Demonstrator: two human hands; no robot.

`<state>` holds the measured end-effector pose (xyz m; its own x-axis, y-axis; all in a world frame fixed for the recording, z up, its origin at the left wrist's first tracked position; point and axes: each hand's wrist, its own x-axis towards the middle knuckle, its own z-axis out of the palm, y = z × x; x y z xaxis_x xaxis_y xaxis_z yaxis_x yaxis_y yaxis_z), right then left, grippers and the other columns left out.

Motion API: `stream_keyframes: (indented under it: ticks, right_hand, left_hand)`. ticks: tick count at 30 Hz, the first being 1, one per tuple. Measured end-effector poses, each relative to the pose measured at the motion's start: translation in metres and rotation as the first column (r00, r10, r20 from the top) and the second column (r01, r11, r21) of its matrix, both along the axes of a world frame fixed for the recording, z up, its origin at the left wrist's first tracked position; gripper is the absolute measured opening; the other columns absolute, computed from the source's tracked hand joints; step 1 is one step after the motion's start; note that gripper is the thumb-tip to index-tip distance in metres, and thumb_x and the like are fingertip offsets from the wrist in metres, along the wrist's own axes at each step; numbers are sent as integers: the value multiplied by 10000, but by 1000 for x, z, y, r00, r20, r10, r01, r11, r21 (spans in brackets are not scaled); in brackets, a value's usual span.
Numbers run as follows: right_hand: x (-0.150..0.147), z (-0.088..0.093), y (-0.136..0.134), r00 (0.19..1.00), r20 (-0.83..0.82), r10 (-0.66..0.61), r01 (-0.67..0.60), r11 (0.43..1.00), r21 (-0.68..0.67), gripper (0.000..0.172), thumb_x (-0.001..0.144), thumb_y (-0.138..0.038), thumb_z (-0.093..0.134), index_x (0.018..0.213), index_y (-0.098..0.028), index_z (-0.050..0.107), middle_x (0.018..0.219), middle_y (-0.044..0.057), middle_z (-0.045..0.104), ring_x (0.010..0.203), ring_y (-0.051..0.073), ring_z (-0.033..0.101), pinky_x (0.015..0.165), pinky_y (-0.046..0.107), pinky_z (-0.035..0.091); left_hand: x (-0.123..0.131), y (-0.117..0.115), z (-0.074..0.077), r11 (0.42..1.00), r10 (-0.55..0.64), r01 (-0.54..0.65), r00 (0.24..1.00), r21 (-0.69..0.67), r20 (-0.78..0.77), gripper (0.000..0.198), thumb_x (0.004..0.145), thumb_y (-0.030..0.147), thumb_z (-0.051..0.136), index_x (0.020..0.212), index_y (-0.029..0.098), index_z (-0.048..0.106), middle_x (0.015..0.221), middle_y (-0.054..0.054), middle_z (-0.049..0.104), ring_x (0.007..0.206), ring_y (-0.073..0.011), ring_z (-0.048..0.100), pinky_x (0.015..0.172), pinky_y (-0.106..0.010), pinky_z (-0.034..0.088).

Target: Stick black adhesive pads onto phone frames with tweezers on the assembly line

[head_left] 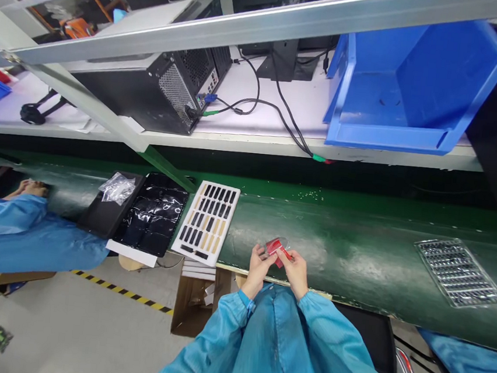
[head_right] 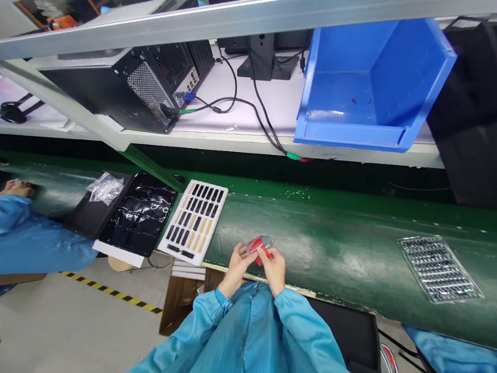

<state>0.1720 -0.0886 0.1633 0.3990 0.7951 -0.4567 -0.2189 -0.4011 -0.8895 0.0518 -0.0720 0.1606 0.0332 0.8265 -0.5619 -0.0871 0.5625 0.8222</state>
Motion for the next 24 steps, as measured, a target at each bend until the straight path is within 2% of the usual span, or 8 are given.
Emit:
stream_keyframes:
  ticks: [3, 6, 9, 16, 21, 24]
  right_hand:
    - [3, -8, 1, 999, -23, 47, -47, 999, 6, 605, 533, -748, 791, 548, -204, 526, 495, -17, 553, 490, 125, 458, 515, 263, 375]
    - [6, -12, 1, 990, -70, 121, -120, 993, 19, 568, 591, -715, 791, 589, -191, 570, 564, 10, 619, 526, 139, 505, 550, 274, 412]
    - [11, -13, 1, 979, -113, 172, -170, 985, 29, 561, 601, -712, 791, 631, -186, 600, 592, 12, 635, 551, 147, 536, 558, 271, 430]
    - [19, -5, -2, 957, -202, 208, -212, 977, 6, 599, 534, -706, 832, 698, -193, 569, 602, 14, 653, 522, 136, 550, 450, 226, 375]
    - [22, 2, -7, 954, -225, 197, -203, 979, -2, 632, 534, -679, 845, 852, -189, 602, 645, -10, 650, 502, 115, 534, 447, 220, 380]
    - [23, 7, -7, 952, -208, 225, -228, 974, 12, 598, 528, -635, 864, 832, -168, 648, 622, -14, 632, 502, 108, 510, 476, 231, 385]
  left_hand:
    - [-11, 9, -4, 991, -121, 123, 991, 49, -49, 445, 868, 254, 740, 1285, 175, 606, 1501, -117, 464, 1386, -330, 423, 1147, -599, 336]
    - [-17, 20, -4, 959, -276, 275, 961, 63, -3, 403, 891, 249, 718, 1272, 171, 614, 1335, -104, 607, 1255, -287, 560, 1093, -563, 421]
    - [-16, 26, -5, 933, -358, 356, 933, 48, 38, 359, 919, 268, 689, 1252, 157, 612, 1185, -87, 666, 1079, -243, 650, 984, -500, 522]
    - [-13, 20, -1, 921, -388, 389, 920, -2, 61, 275, 947, 333, 654, 1144, 140, 640, 1060, -64, 684, 908, -190, 675, 837, -401, 579]
    - [-13, 20, 7, 926, -375, 377, 926, -28, 45, 262, 953, 359, 644, 1088, 134, 656, 991, -49, 687, 855, -176, 671, 800, -376, 579]
    - [-12, 22, 11, 936, -349, 350, 937, -37, 31, 284, 966, 391, 619, 1080, 134, 659, 988, -50, 688, 851, -175, 671, 789, -368, 579]
